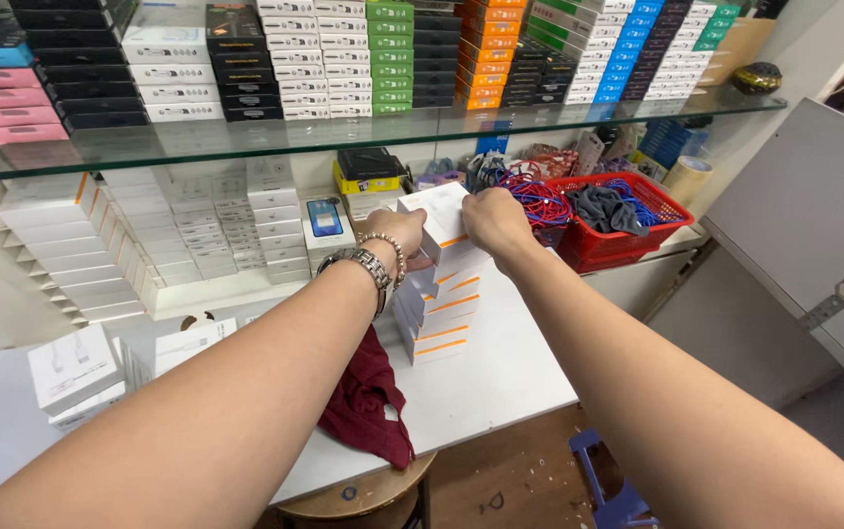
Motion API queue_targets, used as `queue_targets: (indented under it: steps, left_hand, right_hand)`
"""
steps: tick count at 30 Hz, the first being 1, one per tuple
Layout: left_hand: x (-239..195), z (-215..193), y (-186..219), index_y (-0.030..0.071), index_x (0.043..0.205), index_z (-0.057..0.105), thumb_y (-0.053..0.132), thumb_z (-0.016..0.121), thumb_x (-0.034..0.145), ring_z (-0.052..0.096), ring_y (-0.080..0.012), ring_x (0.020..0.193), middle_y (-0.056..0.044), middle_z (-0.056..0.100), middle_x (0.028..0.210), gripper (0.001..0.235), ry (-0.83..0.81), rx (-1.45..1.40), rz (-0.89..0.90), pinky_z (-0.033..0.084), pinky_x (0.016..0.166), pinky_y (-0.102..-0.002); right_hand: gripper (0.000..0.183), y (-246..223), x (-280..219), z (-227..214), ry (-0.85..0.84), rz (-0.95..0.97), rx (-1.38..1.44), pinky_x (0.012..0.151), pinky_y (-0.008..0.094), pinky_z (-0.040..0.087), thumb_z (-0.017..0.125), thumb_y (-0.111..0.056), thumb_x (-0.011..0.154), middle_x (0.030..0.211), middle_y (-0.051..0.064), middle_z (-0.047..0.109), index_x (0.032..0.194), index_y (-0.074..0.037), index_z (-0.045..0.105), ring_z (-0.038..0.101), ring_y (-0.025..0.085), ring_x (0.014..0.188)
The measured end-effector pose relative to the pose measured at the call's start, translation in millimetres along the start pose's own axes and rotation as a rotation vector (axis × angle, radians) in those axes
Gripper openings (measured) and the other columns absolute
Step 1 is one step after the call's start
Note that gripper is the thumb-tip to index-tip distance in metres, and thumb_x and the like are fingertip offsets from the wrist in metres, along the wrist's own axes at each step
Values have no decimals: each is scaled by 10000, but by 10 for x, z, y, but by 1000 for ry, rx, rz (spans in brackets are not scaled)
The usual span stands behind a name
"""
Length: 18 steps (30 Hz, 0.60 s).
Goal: The person wipes the surfaces of small white product boxes with a maroon cloth, then places each box onto a glass shelf. The action is repeated for multiple boxes in a consistent sequence.
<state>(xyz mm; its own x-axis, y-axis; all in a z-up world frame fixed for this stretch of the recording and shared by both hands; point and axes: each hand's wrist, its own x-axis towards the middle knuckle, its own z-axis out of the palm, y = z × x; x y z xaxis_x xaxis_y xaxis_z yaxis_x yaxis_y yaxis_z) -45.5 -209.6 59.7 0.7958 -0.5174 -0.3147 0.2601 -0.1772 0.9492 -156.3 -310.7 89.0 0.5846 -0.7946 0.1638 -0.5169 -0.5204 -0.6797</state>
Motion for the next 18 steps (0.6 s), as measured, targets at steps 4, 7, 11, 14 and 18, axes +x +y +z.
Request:
queue_targets:
  steps: [4,7,11,14,18]
  left_hand:
    - [-124,-63,98,-38,1157,653,239,658,916,758,-278,836,-170,714,1094,368,43,-2,47,646,618,-414]
    - [-192,-303,116,-41,1127,713,307,647,924,756,-267,802,-178,749,1050,409,181,-8,160,656,598,-391]
    - [-188,-979,11,-70,1148,695,294,736,873,753,-240,890,-159,758,1051,458,167,-349,300,599,726,-346]
    - [-146,-1507,-169,-62,1215,644,269,726,855,735,-225,974,-148,731,1117,496,99,-479,278,584,815,-344]
    - [-202,-1929,-455,-22,1295,541,244,723,840,725,-217,1045,-148,705,1190,558,224,-324,272,586,892,-343]
  right_hand:
    - [373,-162,-33,7,53,-85,51,940,464,533,530,-273,943,1046,267,728,1115,-30,755,707,415,1029]
    - [367,-389,-98,92,168,-300,57,930,475,523,542,-267,951,1035,281,719,1147,-17,724,691,436,1028]
    - [385,-649,-297,493,21,-338,151,935,452,532,524,-296,971,1059,259,733,1194,-49,718,698,416,1041]
    - [489,-581,-646,934,-105,-353,342,944,443,502,464,-287,990,1189,249,691,1417,-60,540,683,379,1071]
    - [797,-385,-1221,1431,-545,-143,128,1052,409,502,703,-376,851,1355,205,625,1534,-148,361,656,343,1244]
